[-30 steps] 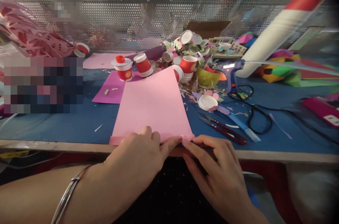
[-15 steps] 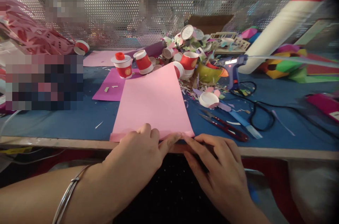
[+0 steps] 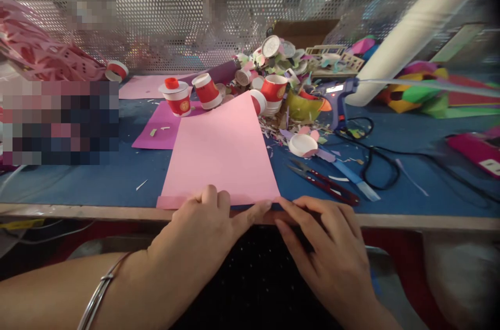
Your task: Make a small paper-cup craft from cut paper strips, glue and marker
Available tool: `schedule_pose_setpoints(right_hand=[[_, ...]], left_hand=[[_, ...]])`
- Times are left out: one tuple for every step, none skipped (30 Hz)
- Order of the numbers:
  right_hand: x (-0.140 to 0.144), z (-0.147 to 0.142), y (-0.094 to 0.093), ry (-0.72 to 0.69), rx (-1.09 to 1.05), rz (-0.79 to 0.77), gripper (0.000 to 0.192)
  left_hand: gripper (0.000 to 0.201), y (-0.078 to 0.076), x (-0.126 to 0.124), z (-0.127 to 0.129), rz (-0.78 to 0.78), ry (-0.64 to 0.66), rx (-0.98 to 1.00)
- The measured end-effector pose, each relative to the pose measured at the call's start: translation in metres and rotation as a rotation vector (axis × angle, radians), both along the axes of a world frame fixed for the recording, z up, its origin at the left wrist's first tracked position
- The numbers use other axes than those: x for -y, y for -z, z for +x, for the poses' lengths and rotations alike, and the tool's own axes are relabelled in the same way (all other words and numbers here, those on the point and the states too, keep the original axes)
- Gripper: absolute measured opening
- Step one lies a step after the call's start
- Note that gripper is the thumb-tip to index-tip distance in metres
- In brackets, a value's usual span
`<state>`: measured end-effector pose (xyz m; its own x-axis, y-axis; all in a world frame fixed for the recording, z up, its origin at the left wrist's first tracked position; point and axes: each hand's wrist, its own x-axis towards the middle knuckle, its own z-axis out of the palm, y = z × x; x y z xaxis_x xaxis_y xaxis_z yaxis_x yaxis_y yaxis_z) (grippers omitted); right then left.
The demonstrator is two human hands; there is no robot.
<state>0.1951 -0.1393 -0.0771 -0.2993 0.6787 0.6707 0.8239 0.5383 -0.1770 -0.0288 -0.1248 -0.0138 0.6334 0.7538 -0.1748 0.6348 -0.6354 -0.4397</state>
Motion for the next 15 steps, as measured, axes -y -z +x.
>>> schedule_pose_setpoints(right_hand=[[0.000,0.000,0.000,-0.001,-0.004,0.005,0.031],[0.000,0.000,0.000,-0.002,-0.011,0.009,0.031],[0.000,0.000,0.000,-0.004,-0.017,0.011,0.031],[0.000,0.000,0.000,-0.005,-0.022,0.012,0.031],[0.000,0.000,0.000,-0.006,-0.024,0.008,0.031],[0.000,0.000,0.000,-0.007,-0.026,0.004,0.032],[0.000,0.000,0.000,-0.009,-0.025,-0.002,0.032],[0.000,0.000,0.001,-0.011,-0.024,-0.006,0.033],[0.000,0.000,0.001,-0.012,-0.024,-0.007,0.033],[-0.001,0.001,0.001,-0.014,-0.027,-0.008,0.033],[-0.001,0.001,0.001,-0.015,-0.031,-0.007,0.034],[-0.001,0.000,0.001,-0.013,-0.038,-0.004,0.033],[-0.002,0.000,0.001,-0.012,-0.044,-0.002,0.033],[-0.002,0.000,0.002,-0.010,-0.050,0.000,0.033],[-0.002,0.000,0.002,-0.010,-0.055,0.002,0.032]], left_hand=[[0.089,0.000,0.000,0.000,-0.001,-0.003,-0.003],[0.088,0.000,0.000,0.000,-0.002,-0.004,-0.003],[0.088,0.001,0.000,0.000,-0.003,-0.005,0.001],[0.089,0.001,0.000,-0.001,-0.004,-0.005,0.007],[0.090,0.000,0.000,-0.002,-0.004,-0.004,0.015],[0.090,0.000,0.000,-0.004,-0.004,-0.003,0.026],[0.091,0.000,0.001,-0.006,-0.002,-0.003,0.038],[0.091,-0.001,0.001,-0.009,0.001,-0.007,0.050],[0.091,-0.001,0.002,-0.012,0.006,-0.012,0.063],[0.090,-0.002,0.004,-0.017,0.012,-0.020,0.076],[0.089,-0.002,0.005,-0.022,0.019,-0.031,0.091],[0.088,-0.003,0.007,-0.028,0.023,-0.041,0.105],[0.087,-0.003,0.009,-0.035,0.029,-0.062,0.120],[0.085,-0.003,0.012,-0.043,0.031,-0.088,0.143],[0.084,-0.002,0.014,-0.051,0.033,-0.127,0.178]])
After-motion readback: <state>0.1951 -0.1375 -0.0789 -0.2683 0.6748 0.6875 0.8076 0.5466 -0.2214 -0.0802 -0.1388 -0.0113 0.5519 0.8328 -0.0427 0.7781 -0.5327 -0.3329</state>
